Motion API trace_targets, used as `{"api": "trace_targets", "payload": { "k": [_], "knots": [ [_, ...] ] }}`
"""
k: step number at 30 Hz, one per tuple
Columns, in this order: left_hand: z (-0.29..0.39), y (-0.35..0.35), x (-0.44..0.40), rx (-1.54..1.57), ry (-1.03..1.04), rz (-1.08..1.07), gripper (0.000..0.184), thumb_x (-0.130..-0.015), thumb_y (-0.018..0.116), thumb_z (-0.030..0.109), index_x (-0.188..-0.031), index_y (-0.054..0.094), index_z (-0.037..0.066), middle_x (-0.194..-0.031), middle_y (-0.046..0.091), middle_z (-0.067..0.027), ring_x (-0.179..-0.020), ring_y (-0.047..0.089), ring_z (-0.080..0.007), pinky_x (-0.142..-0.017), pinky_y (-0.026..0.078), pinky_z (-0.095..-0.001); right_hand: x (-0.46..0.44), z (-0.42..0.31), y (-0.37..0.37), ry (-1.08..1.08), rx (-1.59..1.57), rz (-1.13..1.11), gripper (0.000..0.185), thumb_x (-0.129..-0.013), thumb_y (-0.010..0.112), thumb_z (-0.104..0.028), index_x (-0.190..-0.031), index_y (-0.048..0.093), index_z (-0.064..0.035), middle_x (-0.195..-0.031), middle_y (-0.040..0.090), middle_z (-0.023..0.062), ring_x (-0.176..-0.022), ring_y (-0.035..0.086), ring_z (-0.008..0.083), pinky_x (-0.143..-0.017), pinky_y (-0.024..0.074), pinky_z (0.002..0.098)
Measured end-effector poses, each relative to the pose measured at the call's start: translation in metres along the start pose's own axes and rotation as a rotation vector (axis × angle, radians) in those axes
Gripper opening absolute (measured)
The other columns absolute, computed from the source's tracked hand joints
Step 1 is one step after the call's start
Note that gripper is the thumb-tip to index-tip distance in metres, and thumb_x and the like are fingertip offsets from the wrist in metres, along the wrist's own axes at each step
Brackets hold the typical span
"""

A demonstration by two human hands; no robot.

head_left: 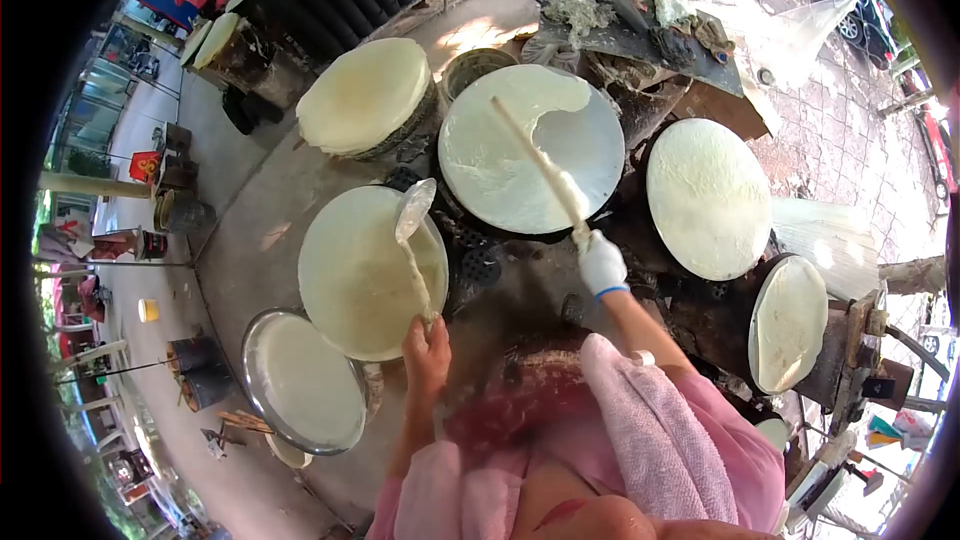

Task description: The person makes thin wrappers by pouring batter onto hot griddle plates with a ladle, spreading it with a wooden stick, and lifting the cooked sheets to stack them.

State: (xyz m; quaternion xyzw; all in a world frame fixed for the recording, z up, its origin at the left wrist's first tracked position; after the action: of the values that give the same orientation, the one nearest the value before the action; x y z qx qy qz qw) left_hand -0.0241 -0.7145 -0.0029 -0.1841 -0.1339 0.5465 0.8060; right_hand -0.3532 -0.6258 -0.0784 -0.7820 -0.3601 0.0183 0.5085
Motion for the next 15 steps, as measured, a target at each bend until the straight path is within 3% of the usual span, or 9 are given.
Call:
{"api": "trace_targets", "payload": {
  "k": [1,4,5,7,8,11,13,15],
  "knots": [
    [0.007,0.008,0.0,-0.032,0.054,0.013,0.018,-0.098,0.057,0.013,-0.083,0.049,0.005,-0.063,0.04,0.0046,-0.052,0.036,-0.0038,-0.042,0.032,-0.0234,-0.021,0.017,-0.002,0.001,-0.036,0.038,0.052,-0.099,0.041,-0.05,-0.094,0.06,-0.002,-0.081,0.066,0.0257,-0.082,0.065,0.0453,-0.072,0.0493,0.0547],
    [0.014,0.03,0.007,0.12,-0.137,-0.02,0.019,-0.097,0.057,0.012,-0.082,0.049,0.005,-0.063,0.042,0.0038,-0.05,0.037,-0.0042,-0.041,0.032,-0.0235,-0.043,0.025,-0.024,-0.008,-0.281,-0.112,0.054,-0.096,0.048,-0.052,-0.088,0.065,-0.0007,-0.084,0.067,0.0255,-0.084,0.065,0.043,-0.074,0.0503,0.0517],
    [0.02,0.036,0.009,0.095,-0.134,-0.007,0.019,-0.097,0.058,0.013,-0.082,0.049,0.005,-0.063,0.042,0.0037,-0.051,0.037,-0.0042,-0.041,0.033,-0.0234,-0.024,0.007,-0.049,0.025,-0.329,-0.291,0.055,-0.095,0.047,-0.054,-0.094,0.064,-0.0016,-0.085,0.067,0.0257,-0.087,0.065,0.0426,-0.077,0.0497,0.0516],
    [0.033,0.05,0.015,0.049,-0.128,0.02,0.019,-0.097,0.058,0.013,-0.082,0.049,0.005,-0.063,0.043,0.0035,-0.051,0.038,-0.0042,-0.041,0.033,-0.0232,-0.011,0.038,-0.027,-0.281,0.027,-0.27,0.054,-0.095,0.047,-0.054,-0.1,0.062,-0.0027,-0.086,0.067,0.0255,-0.087,0.065,0.0431,-0.077,0.0497,0.0517],
    [0.038,0.055,0.018,0.036,-0.151,0.038,0.02,-0.097,0.058,0.014,-0.082,0.049,0.005,-0.065,0.045,0.0033,-0.053,0.039,-0.0041,-0.042,0.033,-0.0231,-0.007,0.039,-0.041,-0.177,0.068,-0.326,0.051,-0.094,0.048,-0.053,-0.102,0.06,-0.0034,-0.084,0.067,0.0258,-0.085,0.065,0.0441,-0.077,0.0497,0.0527],
    [0.064,0.067,0.024,-0.094,-0.141,0.101,0.02,-0.095,0.059,0.018,-0.089,0.058,-0.001,-0.064,0.057,-0.0068,-0.057,0.052,-0.0141,-0.054,0.045,-0.0319,-0.052,0.067,-0.06,-0.199,0.085,-0.08,0.044,-0.096,0.048,-0.045,-0.095,0.062,-0.0031,-0.08,0.066,0.0261,-0.077,0.065,0.045,-0.07,0.0499,0.0551],
    [0.062,0.073,0.027,0.055,-0.301,0.071,0.02,-0.095,0.06,0.019,-0.091,0.059,-0.001,-0.066,0.058,-0.0055,-0.058,0.052,-0.0126,-0.055,0.045,-0.0307,-0.095,0.074,-0.064,-0.26,0.059,0.06,0.041,-0.097,0.048,-0.04,-0.094,0.062,-0.0026,-0.079,0.066,0.0259,-0.075,0.064,0.0459,-0.066,0.0495,0.0552],
    [0.063,0.08,0.026,0.145,-0.361,0.054,0.015,-0.096,0.059,0.017,-0.091,0.056,0.002,-0.067,0.054,-0.0017,-0.057,0.049,-0.0086,-0.051,0.042,-0.0265,-0.11,0.057,-0.082,-0.211,-0.019,-0.018,0.04,-0.097,0.048,-0.039,-0.096,0.062,-0.0021,-0.08,0.066,0.0253,-0.079,0.064,0.0458,-0.07,0.0503,0.0545]
  ]
}}
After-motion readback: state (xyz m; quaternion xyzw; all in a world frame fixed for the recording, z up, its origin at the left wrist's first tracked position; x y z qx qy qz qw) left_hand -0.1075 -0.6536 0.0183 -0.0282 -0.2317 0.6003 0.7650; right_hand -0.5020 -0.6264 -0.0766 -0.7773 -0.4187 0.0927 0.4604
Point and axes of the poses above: each hand's wrist, its own x-axis away from the middle knuckle, its own y-axis out of the palm, z = x × y, the point moved 1 cm from there along -x, towards the middle knuckle
